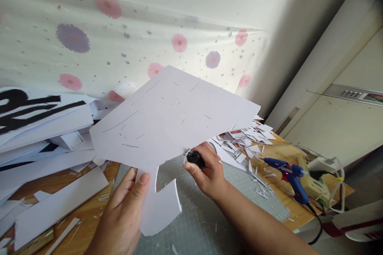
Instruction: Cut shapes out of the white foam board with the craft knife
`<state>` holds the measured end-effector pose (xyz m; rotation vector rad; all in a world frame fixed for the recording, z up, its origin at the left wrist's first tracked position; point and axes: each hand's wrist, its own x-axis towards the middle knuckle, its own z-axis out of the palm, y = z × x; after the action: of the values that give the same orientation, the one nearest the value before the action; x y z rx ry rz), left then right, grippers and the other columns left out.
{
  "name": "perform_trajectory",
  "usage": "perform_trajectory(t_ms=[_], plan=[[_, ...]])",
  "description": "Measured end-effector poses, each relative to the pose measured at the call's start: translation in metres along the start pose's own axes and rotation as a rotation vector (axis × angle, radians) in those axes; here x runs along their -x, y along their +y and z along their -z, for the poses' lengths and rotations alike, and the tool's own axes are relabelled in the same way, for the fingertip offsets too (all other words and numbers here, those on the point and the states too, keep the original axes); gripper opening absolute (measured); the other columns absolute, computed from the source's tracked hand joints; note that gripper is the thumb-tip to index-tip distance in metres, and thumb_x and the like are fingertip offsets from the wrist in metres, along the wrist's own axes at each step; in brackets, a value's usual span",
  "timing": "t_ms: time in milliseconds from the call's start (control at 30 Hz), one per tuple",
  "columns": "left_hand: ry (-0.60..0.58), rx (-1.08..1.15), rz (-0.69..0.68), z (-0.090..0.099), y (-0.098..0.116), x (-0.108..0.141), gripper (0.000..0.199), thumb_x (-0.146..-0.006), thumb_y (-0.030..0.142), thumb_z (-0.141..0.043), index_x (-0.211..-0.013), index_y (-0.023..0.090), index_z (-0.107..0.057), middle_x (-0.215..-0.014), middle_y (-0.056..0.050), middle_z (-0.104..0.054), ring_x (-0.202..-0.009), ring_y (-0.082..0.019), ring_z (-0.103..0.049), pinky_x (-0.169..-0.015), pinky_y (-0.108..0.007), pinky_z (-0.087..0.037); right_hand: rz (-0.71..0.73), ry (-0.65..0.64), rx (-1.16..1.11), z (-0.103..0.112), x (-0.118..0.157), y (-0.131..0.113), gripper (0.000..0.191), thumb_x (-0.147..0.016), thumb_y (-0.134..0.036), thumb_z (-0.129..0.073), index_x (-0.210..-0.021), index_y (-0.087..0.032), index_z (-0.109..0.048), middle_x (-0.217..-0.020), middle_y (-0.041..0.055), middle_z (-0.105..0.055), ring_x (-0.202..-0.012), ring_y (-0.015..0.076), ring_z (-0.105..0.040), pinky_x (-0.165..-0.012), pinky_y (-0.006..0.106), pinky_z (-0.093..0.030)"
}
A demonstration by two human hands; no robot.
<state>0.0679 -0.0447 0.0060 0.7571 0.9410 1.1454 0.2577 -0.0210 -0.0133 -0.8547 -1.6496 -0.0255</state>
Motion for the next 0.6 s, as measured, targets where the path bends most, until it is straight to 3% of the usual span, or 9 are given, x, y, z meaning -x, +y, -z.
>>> perform_trajectory(t_ms=[167,300,467,600], plan=[[0.006,0.044,-0.044,0.000,0.001,-0.003,0.046,-0.064,0.051,-0.081,-0.102,0.030,-0.065,-0.081,0.002,-0.067,-0.068,-0.015,-0.062,-0.057,-0.019,-0.052,-0.105,0.103,0.043,0.009,-0.005,0.010,0.023,-0.090,-0.040,-0.059,-0.092,-0.018,-0.062,-0.074,0.0020,-0.056,-0.068,0.0156,-0.053,-0.061,0.028,-0.043],[0.027,-0.055,-0.029,0.005,-0.003,-0.003,0.046,-0.067,0.052,-0.079,-0.105,0.031,-0.062,-0.072,0.003,-0.065,-0.057,-0.013,-0.058,-0.051,-0.018,-0.049,-0.066,0.103,0.046,0.010,-0.004,0.010,0.022,-0.091,-0.040,-0.057,-0.094,-0.018,-0.061,-0.075,0.0027,-0.056,-0.070,0.0166,-0.053,-0.064,0.029,-0.044],[0.013,0.008,-0.040,0.000,-0.001,-0.002,0.057,-0.063,0.052,-0.081,-0.114,0.034,-0.061,-0.091,0.001,-0.070,-0.074,-0.019,-0.065,-0.055,-0.020,-0.051,0.009,0.019,-0.005,-0.001,0.003,0.001,0.019,-0.090,-0.034,-0.057,-0.101,-0.019,-0.059,-0.079,0.0040,-0.058,-0.069,0.0160,-0.055,-0.061,0.028,-0.046],[0.011,0.020,-0.012,-0.002,0.000,0.000,0.061,-0.062,0.052,-0.082,-0.115,0.033,-0.061,-0.091,0.000,-0.072,-0.080,-0.022,-0.067,-0.054,-0.022,-0.052,0.038,-0.015,0.003,-0.005,0.005,-0.002,0.019,-0.089,-0.035,-0.058,-0.100,-0.019,-0.059,-0.077,0.0038,-0.058,-0.067,0.0156,-0.054,-0.059,0.027,-0.046]])
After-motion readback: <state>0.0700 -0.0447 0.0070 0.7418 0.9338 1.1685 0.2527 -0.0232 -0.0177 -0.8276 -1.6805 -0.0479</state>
